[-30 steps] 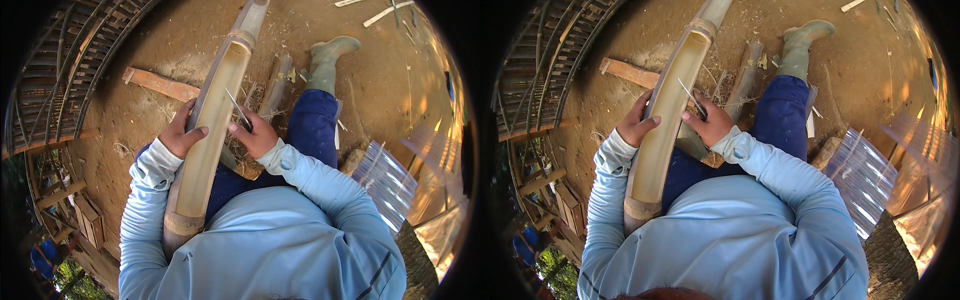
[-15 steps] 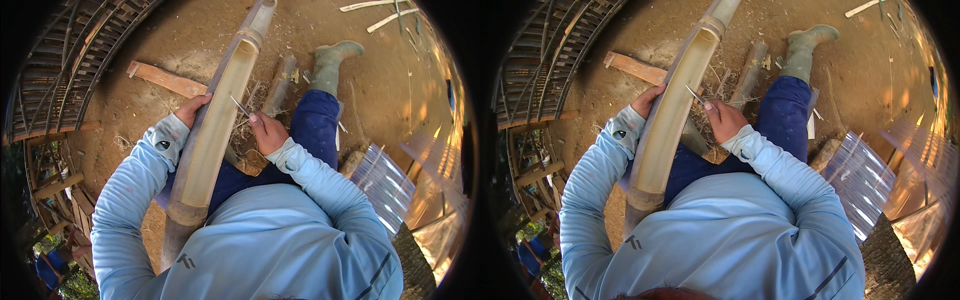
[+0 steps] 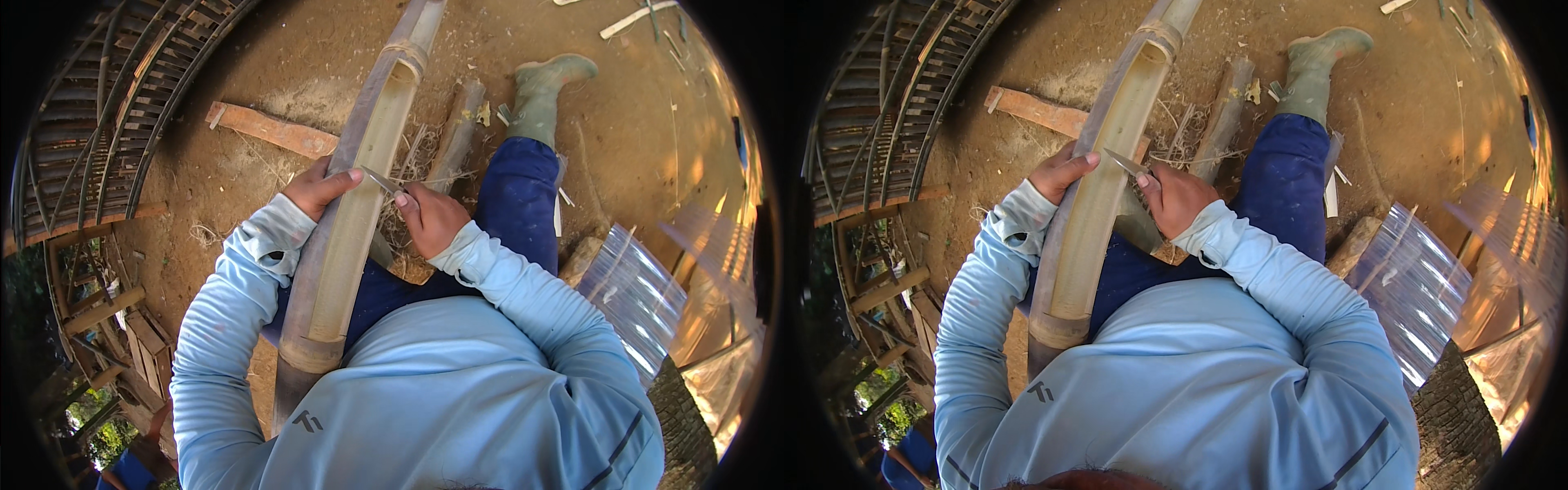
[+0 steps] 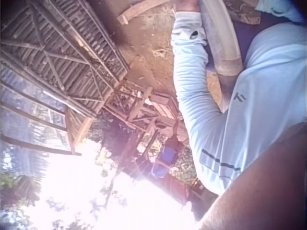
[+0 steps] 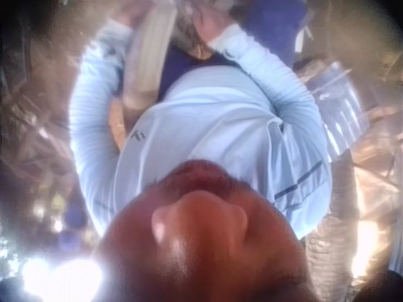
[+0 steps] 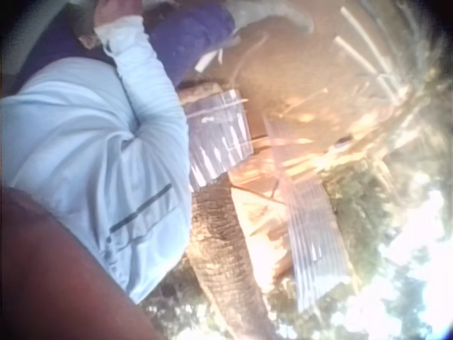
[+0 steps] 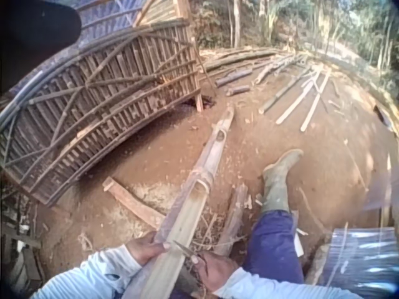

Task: The person uses a knife to carve and smooth the interior of a long bamboo tube held between their legs. They repeatedly scrape the inner surface, remove shavings, and adjust the tube's position to access different sections.

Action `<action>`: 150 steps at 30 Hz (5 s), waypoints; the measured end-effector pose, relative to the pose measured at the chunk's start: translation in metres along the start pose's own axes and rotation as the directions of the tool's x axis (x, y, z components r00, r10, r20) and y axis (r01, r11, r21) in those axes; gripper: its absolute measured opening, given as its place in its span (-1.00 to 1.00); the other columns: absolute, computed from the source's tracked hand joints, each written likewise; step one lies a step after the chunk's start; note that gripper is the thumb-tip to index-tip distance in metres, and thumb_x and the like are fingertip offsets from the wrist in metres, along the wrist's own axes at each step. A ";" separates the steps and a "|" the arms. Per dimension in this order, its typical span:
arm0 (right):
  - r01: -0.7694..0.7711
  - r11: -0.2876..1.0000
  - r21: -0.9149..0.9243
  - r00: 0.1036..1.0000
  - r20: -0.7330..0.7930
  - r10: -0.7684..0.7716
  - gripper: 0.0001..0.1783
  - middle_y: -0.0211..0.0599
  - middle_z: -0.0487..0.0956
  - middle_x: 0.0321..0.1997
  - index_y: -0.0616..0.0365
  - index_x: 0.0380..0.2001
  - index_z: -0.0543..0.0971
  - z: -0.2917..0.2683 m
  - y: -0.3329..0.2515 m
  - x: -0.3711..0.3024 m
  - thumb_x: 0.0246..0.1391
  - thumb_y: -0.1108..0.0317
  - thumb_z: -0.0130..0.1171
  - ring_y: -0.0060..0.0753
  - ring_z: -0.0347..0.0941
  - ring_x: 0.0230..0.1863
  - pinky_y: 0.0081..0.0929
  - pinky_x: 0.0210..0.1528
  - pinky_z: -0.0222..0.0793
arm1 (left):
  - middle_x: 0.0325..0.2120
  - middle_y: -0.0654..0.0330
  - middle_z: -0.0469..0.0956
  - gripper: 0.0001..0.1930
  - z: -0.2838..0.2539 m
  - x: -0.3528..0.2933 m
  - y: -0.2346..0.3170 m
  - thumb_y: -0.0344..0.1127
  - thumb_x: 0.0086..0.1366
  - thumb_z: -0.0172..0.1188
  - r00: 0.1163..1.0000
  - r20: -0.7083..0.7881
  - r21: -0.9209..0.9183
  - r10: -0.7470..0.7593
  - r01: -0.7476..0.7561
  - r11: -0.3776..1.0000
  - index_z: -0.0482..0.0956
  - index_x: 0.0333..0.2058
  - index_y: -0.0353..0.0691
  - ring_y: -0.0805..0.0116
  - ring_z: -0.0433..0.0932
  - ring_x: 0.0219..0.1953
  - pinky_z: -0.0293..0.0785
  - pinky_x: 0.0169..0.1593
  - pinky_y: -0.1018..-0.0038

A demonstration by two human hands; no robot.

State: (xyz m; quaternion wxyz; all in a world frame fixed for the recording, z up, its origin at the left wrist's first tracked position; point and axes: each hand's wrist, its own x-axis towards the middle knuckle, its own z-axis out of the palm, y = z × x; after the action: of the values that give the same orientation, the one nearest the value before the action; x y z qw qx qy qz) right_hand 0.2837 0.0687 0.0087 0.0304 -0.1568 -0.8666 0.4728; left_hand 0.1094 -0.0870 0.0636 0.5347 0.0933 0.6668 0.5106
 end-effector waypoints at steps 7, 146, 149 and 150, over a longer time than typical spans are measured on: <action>0.007 0.997 -0.079 0.997 -0.074 -0.013 -0.60 0.15 0.54 -0.50 0.22 -0.33 0.43 0.009 0.004 0.018 0.36 0.05 -0.08 0.28 0.50 -0.40 0.07 -0.31 0.38 | 0.00 -0.07 0.53 -0.11 0.004 0.002 0.004 0.05 0.21 0.32 1.000 -0.014 0.105 0.026 -0.025 0.994 0.17 0.27 -0.50 0.25 0.54 0.00 0.45 0.08 0.40; -0.131 0.986 -0.101 0.985 -0.128 0.117 -0.44 0.32 0.55 -0.29 0.28 -0.15 0.51 -0.003 0.067 0.091 0.41 -0.04 -0.27 0.42 0.48 -0.18 0.08 -0.11 0.38 | 0.01 -0.14 0.50 -0.08 -0.004 0.005 -0.006 0.02 0.15 0.33 0.989 -0.061 0.250 0.138 -0.118 0.961 0.13 0.26 -0.54 0.12 0.53 0.03 0.42 0.14 0.34; -0.139 0.983 -0.120 0.967 -0.228 0.109 -0.43 0.31 0.56 -0.28 0.28 -0.19 0.53 -0.011 0.081 0.121 0.41 -0.03 -0.26 0.42 0.48 -0.18 0.07 -0.11 0.38 | 0.03 -0.14 0.50 -0.08 0.003 0.003 -0.003 0.01 0.15 0.33 0.995 -0.039 0.238 0.097 -0.085 0.968 0.13 0.26 -0.54 0.11 0.52 0.05 0.41 0.16 0.34; -0.134 0.976 -0.174 0.970 -0.223 0.093 -0.43 0.30 0.56 -0.28 0.28 -0.22 0.54 -0.017 0.084 0.137 0.41 -0.03 -0.26 0.42 0.47 -0.19 0.08 -0.11 0.38 | 0.03 -0.15 0.50 -0.08 0.001 0.005 0.000 0.00 0.15 0.33 0.997 -0.027 0.215 0.073 -0.066 0.974 0.13 0.27 -0.54 0.11 0.52 0.05 0.40 0.16 0.34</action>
State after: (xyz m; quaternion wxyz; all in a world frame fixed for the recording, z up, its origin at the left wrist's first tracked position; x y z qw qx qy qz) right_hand 0.1773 0.1659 -0.0644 0.0813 -0.2582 -0.8886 0.3702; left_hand 0.1080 -0.0827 0.0608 0.4918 0.1647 0.7233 0.4560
